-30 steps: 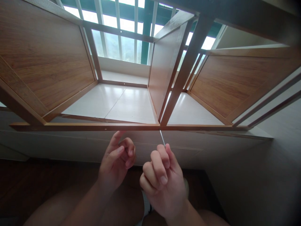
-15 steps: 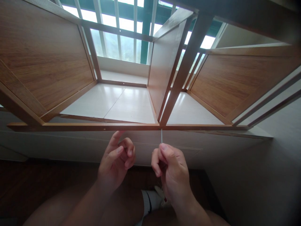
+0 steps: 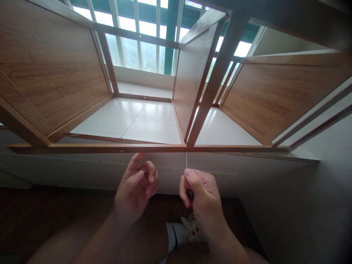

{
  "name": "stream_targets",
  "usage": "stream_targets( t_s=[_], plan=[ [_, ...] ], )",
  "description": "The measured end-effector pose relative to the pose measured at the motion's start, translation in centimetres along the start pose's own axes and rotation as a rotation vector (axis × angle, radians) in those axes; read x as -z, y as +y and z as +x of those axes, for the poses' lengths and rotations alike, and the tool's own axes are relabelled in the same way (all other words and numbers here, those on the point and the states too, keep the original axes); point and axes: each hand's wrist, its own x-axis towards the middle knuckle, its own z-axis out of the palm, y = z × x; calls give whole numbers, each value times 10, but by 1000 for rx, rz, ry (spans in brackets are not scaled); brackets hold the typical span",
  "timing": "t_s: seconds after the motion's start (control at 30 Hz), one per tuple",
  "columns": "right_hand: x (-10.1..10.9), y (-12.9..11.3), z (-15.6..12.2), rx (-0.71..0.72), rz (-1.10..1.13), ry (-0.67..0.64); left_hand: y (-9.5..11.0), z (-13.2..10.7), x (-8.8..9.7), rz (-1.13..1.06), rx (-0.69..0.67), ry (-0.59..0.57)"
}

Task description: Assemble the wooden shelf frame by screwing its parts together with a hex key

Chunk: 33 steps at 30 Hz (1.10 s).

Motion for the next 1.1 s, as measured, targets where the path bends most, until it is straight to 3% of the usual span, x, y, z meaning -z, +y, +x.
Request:
stream_targets(
  t_s=[0.43,0.83,0.97,1.1],
  plan=[
    [18,-17,3,-68,-194,-75,2,0,-2,-2,8,16],
    [15,-12,1,31,-440,25,0,0,-4,1,11,39],
    [10,-13,0,8,-255,18,0,-1,-2,-8,15,22],
    [-1,-10,-1,-42,192,4,0,0,-1,-11,16,19]
  ],
)
